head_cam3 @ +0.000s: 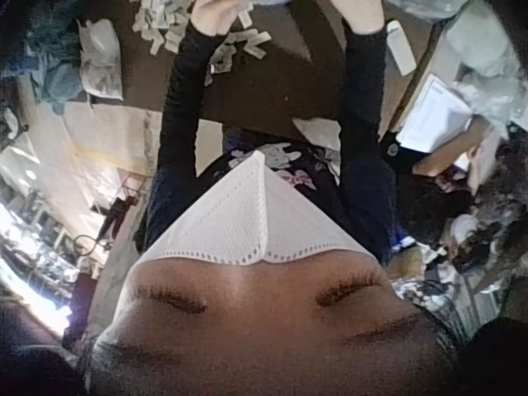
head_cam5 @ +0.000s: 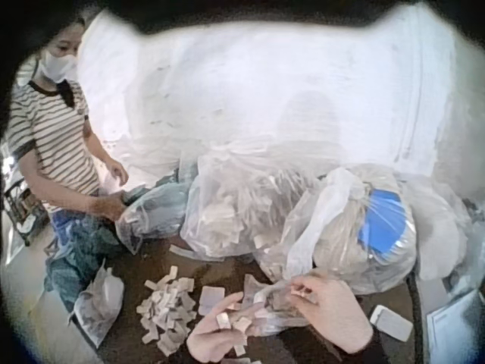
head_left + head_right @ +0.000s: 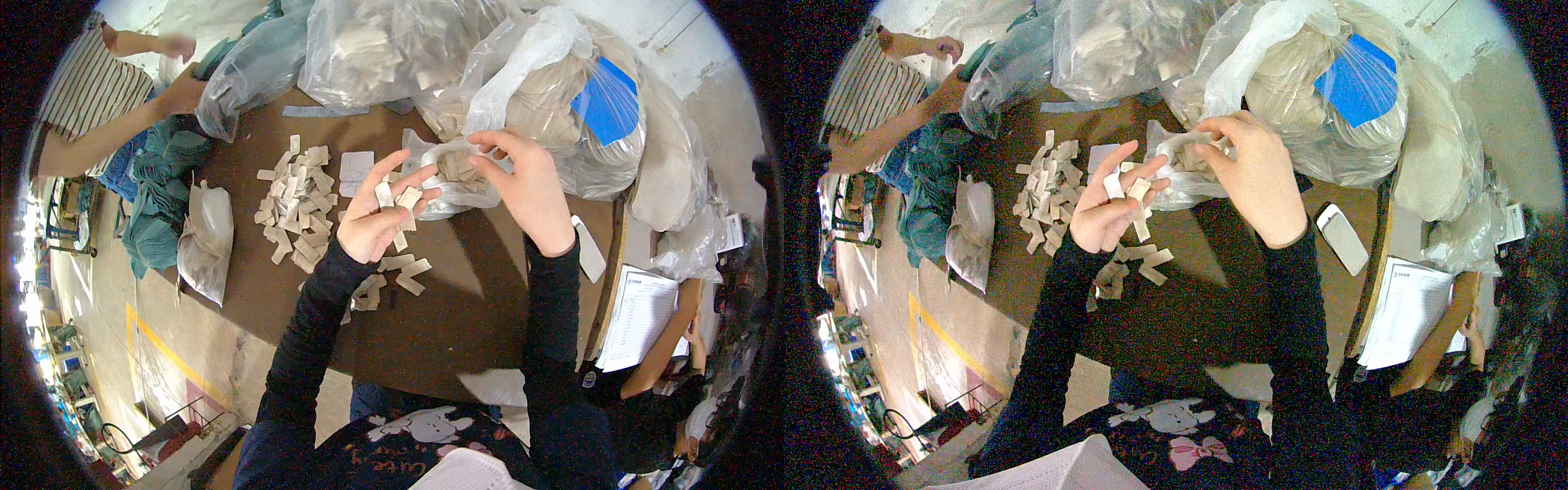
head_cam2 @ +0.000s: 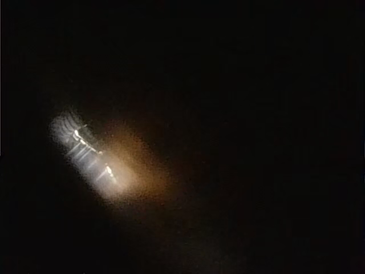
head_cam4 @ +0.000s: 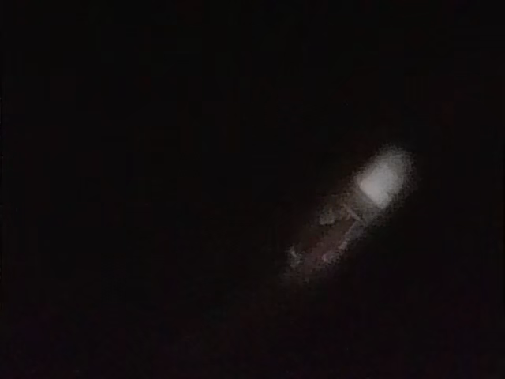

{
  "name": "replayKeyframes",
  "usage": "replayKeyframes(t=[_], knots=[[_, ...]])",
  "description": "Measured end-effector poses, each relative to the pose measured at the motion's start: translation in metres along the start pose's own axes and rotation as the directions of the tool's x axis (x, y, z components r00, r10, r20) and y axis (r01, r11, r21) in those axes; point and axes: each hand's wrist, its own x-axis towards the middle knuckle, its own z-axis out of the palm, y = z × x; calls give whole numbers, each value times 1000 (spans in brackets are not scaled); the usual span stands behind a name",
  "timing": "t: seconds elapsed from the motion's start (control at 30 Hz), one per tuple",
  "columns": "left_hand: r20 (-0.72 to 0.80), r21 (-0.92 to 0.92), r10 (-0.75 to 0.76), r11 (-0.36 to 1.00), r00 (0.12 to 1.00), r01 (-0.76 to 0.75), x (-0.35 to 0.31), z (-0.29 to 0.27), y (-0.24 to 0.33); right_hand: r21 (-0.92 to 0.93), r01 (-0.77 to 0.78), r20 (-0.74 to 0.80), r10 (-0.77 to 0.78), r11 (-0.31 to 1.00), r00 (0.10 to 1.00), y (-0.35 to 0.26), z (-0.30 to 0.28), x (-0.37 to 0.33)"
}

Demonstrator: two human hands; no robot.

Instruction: The person picks up small rectangular blocks from a table and places them into a clear plastic bag. They handle the blocks one at a time, occasionally adjusting the bag and continuing to transfer blocks until the bag is filled.

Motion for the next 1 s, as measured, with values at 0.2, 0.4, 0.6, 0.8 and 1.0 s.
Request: replayKeyframes(t=[0.2,0.4,0.6,0.8,1.0], knots=[[-1,205,148,968,989,-145,-1,9,-4,111,207,181,-225,972,957,-10,42,-9],[-201,74,-85,992,976,102,-6,10,9,181,165,118,-188,970,975,-10,30,-3],[-164,591,219,802,962,-81,-11,-81,48,-53,44,26,-42,998,999,12,-4,1],[-165,768,453,-498,876,402,-40,-134,56,-44,33,-15,-33,999,999,9,-13,1],[-471,801,423,-162,774,576,-42,-127,77,-31,100,3,-100,995,995,9,-15,0]])
